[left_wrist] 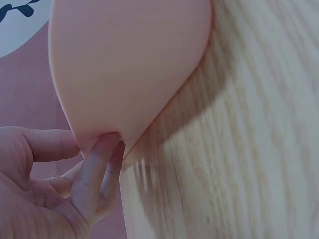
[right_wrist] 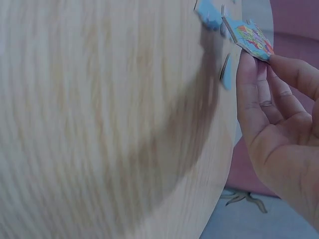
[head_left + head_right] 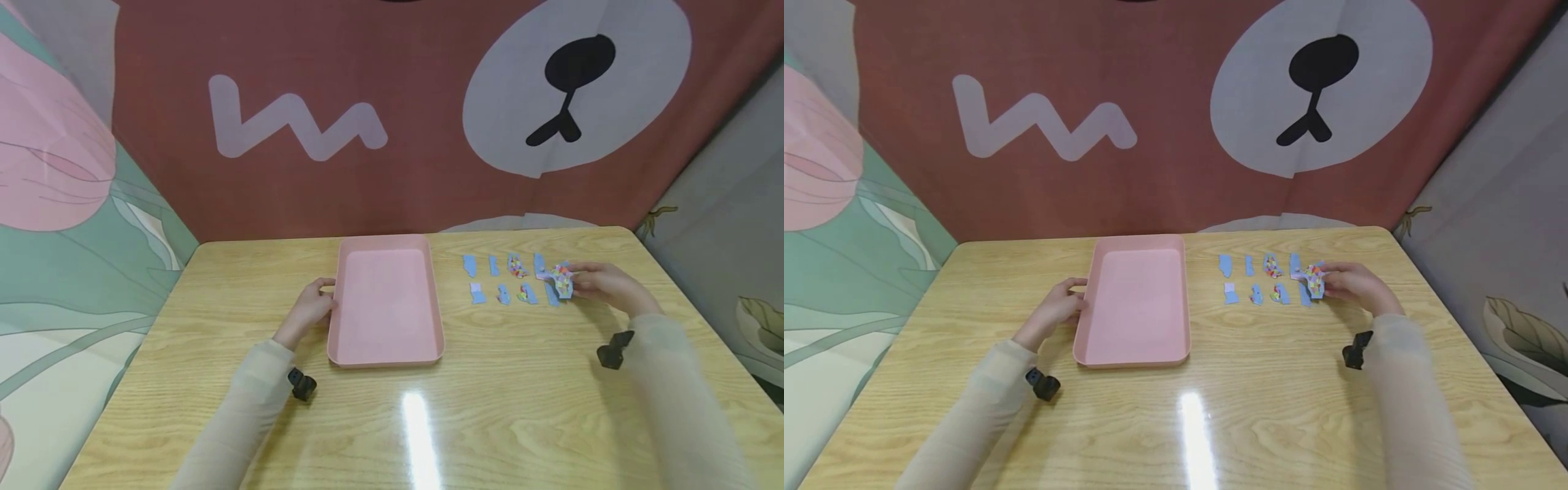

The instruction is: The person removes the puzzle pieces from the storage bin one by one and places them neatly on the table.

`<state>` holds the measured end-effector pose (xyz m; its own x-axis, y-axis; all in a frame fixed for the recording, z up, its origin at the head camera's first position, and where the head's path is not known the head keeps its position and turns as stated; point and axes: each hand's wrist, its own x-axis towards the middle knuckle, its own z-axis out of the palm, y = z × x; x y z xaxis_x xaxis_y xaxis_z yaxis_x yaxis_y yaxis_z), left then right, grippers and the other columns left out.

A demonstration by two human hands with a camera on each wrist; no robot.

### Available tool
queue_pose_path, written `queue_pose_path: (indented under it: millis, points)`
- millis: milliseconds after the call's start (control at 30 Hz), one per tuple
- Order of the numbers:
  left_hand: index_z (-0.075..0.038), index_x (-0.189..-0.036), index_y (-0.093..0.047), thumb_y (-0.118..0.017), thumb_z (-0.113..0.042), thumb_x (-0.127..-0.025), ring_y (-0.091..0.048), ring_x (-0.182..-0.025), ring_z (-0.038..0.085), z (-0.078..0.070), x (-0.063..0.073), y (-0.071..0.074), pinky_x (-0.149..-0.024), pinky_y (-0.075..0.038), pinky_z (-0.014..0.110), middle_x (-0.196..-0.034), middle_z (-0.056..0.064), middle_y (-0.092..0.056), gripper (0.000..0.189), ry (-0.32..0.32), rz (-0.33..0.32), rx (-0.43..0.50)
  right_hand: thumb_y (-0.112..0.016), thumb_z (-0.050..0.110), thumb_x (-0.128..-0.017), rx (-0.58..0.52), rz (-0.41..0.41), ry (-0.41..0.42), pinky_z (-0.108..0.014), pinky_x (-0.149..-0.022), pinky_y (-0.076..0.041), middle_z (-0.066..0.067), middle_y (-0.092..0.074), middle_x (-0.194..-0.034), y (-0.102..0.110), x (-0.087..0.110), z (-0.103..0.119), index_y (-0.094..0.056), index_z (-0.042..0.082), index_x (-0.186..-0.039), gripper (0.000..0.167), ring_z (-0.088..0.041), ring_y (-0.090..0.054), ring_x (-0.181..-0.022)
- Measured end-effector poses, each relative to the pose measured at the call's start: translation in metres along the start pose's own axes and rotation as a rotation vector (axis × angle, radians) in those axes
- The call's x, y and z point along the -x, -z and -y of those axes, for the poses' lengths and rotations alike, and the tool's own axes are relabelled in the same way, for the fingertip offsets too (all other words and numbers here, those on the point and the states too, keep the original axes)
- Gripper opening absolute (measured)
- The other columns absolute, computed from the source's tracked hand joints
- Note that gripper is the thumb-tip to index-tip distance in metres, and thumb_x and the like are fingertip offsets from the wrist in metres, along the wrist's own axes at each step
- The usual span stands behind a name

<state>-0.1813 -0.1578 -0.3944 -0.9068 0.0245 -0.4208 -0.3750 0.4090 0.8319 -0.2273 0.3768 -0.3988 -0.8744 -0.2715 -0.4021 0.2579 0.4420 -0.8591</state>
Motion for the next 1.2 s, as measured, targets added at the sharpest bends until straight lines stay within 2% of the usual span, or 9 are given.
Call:
queue_pose_path:
  millis: [333, 400, 533, 633, 733, 867, 967, 1100, 1200]
  points:
    - [-0.001, -0.147, -0.029, -0.045, 0.002, -0.088, -0.061, -0.098, 0.025, -0.001, 0.000, -0.001, -0.082, -0.055, 0.036, -0.135, 0.029, -0.049, 0.061, 0.013, -0.004, 0.003, -0.042, 0.016, -0.101, -0.002, 0.024, -0.019, -0.015, -0.080, -0.052, 0.030, -0.056, -0.097, 0.012, 0.010, -0.015, -0.015, -0.019, -0.144, 0.062, 0.010, -0.058, -0.091]
    - [-0.001, -0.147, -0.029, -0.045, 0.002, -0.088, -0.061, -0.098, 0.025, -0.001, 0.000, -0.001, -0.082, -0.055, 0.035, -0.136, 0.029, -0.048, 0.061, 0.014, -0.001, 0.001, -0.042, 0.017, -0.101, -0.013, 0.022, -0.025, -0.016, -0.080, -0.052, 0.028, -0.058, -0.097, 0.015, 0.011, -0.018, -0.023, -0.014, -0.144, 0.056, 0.009, -0.059, -0.090]
    - [-0.001, -0.147, -0.028, -0.044, 0.002, -0.088, -0.061, -0.100, 0.026, -0.001, 0.001, -0.001, -0.082, -0.055, 0.036, -0.137, 0.029, -0.048, 0.061, 0.012, 0.001, -0.003, -0.044, 0.016, -0.101, -0.059, 0.026, -0.028, -0.017, -0.079, -0.053, 0.025, -0.061, -0.096, 0.019, 0.012, -0.023, -0.044, 0.004, -0.134, 0.036, 0.006, -0.061, -0.090]
    - [-0.001, -0.147, -0.029, -0.045, 0.002, -0.088, -0.061, -0.099, 0.027, -0.001, 0.001, -0.001, -0.081, -0.055, 0.036, -0.135, 0.029, -0.049, 0.061, 0.008, -0.002, -0.005, -0.045, 0.016, -0.100, -0.080, 0.032, -0.036, -0.017, -0.079, -0.053, 0.025, -0.062, -0.096, 0.020, 0.014, -0.025, -0.048, 0.011, -0.128, 0.028, 0.005, -0.061, -0.090]
    - [-0.001, -0.147, -0.028, -0.045, 0.002, -0.088, -0.061, -0.098, 0.026, -0.001, 0.001, 0.000, -0.082, -0.055, 0.037, -0.134, 0.029, -0.049, 0.061, 0.004, -0.003, -0.010, -0.044, 0.016, -0.101, -0.067, 0.043, -0.044, -0.017, -0.080, -0.053, 0.025, -0.062, -0.096, 0.020, 0.015, -0.026, -0.040, 0.001, -0.136, 0.039, 0.006, -0.061, -0.090]
    - [-0.001, -0.147, -0.028, -0.045, 0.002, -0.089, -0.060, -0.099, 0.026, 0.000, 0.001, 0.000, -0.083, -0.055, 0.037, -0.134, 0.029, -0.049, 0.061, 0.008, -0.002, -0.009, -0.042, 0.016, -0.101, -0.042, 0.056, -0.050, -0.017, -0.081, -0.053, 0.027, -0.060, -0.096, 0.019, 0.015, -0.027, -0.018, -0.018, -0.143, 0.058, 0.006, -0.061, -0.090]
    - [-0.001, -0.147, -0.028, -0.045, 0.002, -0.089, -0.061, -0.100, 0.027, 0.000, 0.001, 0.000, -0.083, -0.055, 0.037, -0.135, 0.029, -0.049, 0.061, 0.011, -0.004, -0.009, -0.042, 0.017, -0.101, -0.044, 0.048, -0.071, -0.017, -0.081, -0.053, 0.025, -0.061, -0.095, 0.018, 0.015, -0.026, -0.016, -0.018, -0.143, 0.061, 0.006, -0.061, -0.090]
    - [-0.001, -0.147, -0.029, -0.045, 0.001, -0.089, -0.062, -0.099, 0.028, 0.000, 0.001, 0.000, -0.081, -0.056, 0.037, -0.134, 0.030, -0.049, 0.060, 0.004, -0.005, -0.014, -0.044, 0.015, -0.100, -0.097, 0.044, -0.078, -0.018, -0.081, -0.053, 0.022, -0.064, -0.095, 0.019, 0.015, -0.027, -0.045, 0.005, -0.134, 0.035, 0.003, -0.063, -0.089]
    - [-0.001, -0.147, -0.029, -0.044, 0.001, -0.089, -0.062, -0.099, 0.028, -0.002, 0.001, 0.000, -0.081, -0.056, 0.036, -0.135, 0.030, -0.049, 0.060, 0.004, -0.005, -0.019, -0.045, 0.014, -0.100, -0.111, 0.046, -0.077, -0.018, -0.080, -0.053, 0.021, -0.065, -0.095, 0.020, 0.015, -0.027, -0.051, 0.012, -0.124, 0.025, 0.002, -0.063, -0.088]
